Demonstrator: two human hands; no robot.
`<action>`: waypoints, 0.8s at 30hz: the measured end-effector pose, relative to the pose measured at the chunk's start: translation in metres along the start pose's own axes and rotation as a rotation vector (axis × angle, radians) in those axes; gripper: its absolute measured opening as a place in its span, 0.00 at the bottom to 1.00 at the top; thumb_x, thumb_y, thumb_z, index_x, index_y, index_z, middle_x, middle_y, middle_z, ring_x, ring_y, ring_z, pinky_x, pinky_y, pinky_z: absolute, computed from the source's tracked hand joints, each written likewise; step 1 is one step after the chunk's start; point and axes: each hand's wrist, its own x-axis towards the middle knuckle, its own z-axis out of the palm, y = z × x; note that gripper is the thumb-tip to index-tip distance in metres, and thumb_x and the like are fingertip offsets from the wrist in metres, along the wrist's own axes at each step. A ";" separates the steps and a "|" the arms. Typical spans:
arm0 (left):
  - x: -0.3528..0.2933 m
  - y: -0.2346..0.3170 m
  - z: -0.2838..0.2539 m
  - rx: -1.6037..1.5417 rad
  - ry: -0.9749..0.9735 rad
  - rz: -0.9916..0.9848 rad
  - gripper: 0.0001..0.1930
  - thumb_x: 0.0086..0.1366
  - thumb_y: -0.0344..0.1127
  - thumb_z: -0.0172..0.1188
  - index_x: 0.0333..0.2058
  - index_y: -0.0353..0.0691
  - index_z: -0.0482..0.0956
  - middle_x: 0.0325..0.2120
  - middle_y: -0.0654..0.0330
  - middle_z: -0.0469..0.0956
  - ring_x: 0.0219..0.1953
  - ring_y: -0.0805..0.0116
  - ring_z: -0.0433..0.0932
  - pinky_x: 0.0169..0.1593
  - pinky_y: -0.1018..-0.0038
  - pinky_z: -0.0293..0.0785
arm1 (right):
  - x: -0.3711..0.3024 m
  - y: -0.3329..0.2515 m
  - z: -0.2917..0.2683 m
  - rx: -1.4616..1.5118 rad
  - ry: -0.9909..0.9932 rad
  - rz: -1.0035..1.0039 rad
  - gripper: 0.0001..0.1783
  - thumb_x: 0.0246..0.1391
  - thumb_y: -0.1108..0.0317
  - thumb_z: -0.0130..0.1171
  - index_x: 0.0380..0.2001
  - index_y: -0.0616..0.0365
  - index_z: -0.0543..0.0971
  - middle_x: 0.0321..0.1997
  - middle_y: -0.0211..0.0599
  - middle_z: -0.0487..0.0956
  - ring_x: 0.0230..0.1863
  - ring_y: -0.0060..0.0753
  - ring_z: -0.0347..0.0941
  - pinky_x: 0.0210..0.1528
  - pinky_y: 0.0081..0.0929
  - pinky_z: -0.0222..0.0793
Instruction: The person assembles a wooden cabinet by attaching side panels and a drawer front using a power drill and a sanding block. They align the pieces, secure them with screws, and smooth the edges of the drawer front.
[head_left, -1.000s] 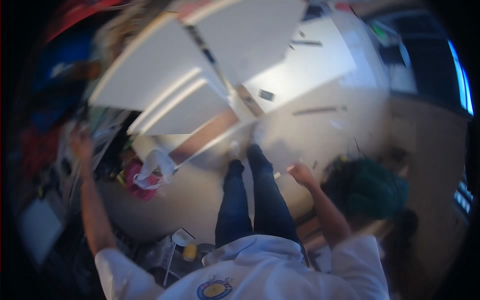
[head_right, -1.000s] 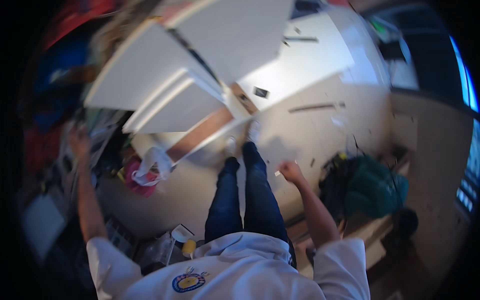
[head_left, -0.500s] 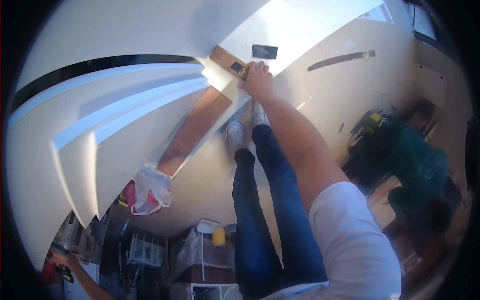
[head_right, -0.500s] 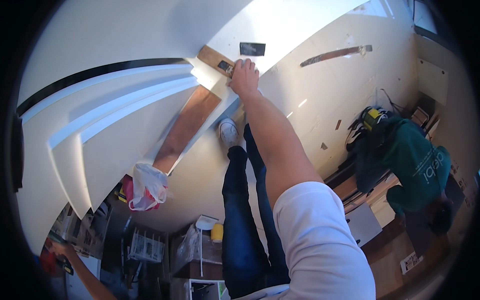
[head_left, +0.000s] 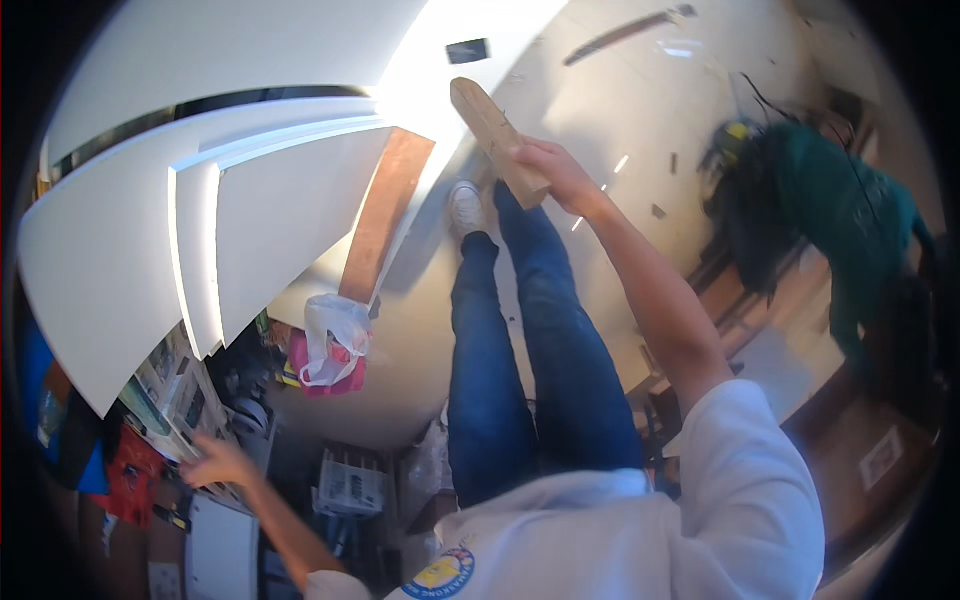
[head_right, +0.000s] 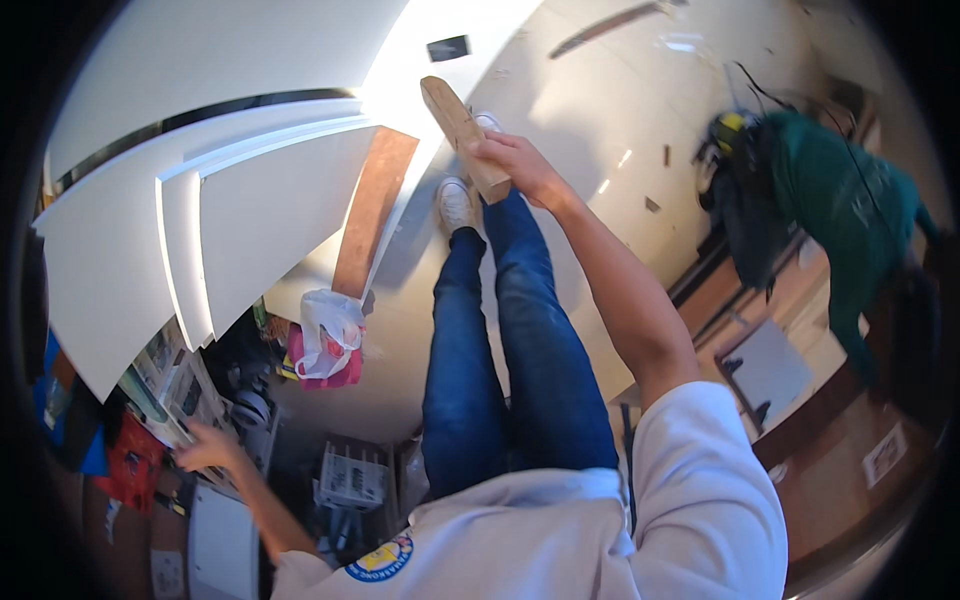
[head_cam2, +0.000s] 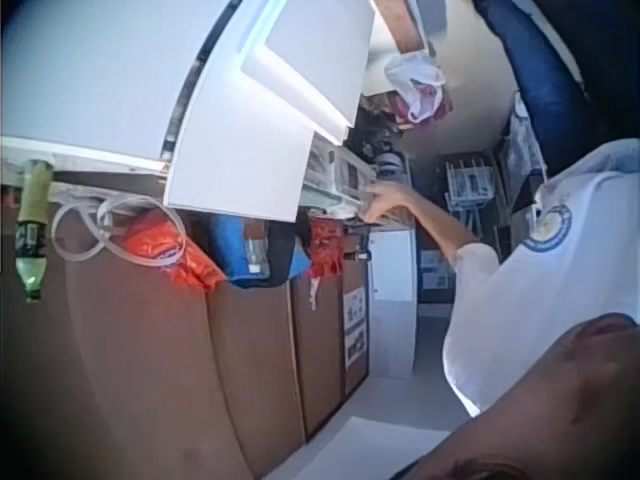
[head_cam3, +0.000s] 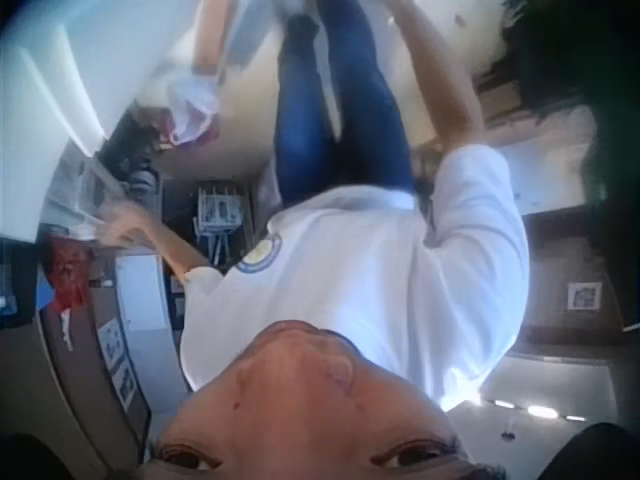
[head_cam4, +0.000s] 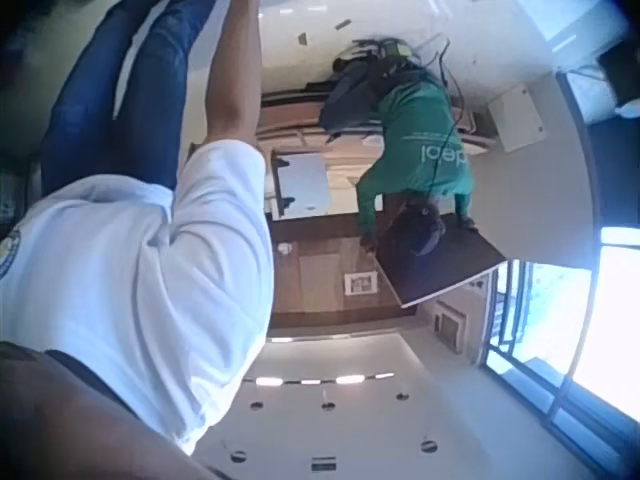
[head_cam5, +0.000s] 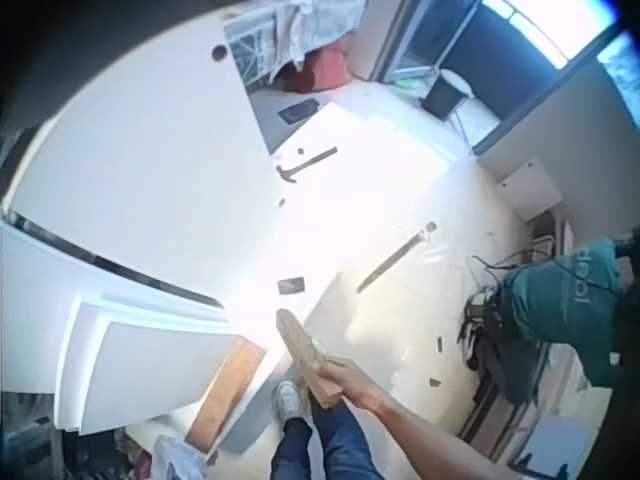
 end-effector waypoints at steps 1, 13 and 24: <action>-0.047 0.048 -0.041 -0.539 -0.185 -0.173 0.28 0.67 0.44 0.75 0.49 0.27 0.72 0.43 0.43 0.72 0.44 0.51 0.73 0.52 0.57 0.74 | -0.047 -0.007 -0.019 0.224 -0.014 0.116 0.39 0.62 0.46 0.64 0.61 0.71 0.77 0.50 0.57 0.86 0.47 0.49 0.86 0.53 0.39 0.82; -0.105 0.346 -0.483 -1.609 -0.681 1.159 0.41 0.55 0.43 0.83 0.66 0.44 0.77 0.69 0.43 0.68 0.72 0.39 0.63 0.72 0.51 0.61 | -0.460 -0.027 -0.055 1.038 -0.381 -0.232 0.38 0.66 0.45 0.57 0.67 0.66 0.74 0.52 0.57 0.84 0.47 0.48 0.86 0.41 0.38 0.86; -0.216 0.239 -0.669 -1.478 -0.275 1.585 0.52 0.55 0.60 0.82 0.74 0.50 0.68 0.77 0.42 0.43 0.81 0.40 0.41 0.77 0.47 0.51 | -0.671 0.048 -0.045 1.006 -0.429 -0.611 0.41 0.59 0.44 0.63 0.62 0.73 0.76 0.43 0.57 0.86 0.36 0.40 0.88 0.36 0.32 0.88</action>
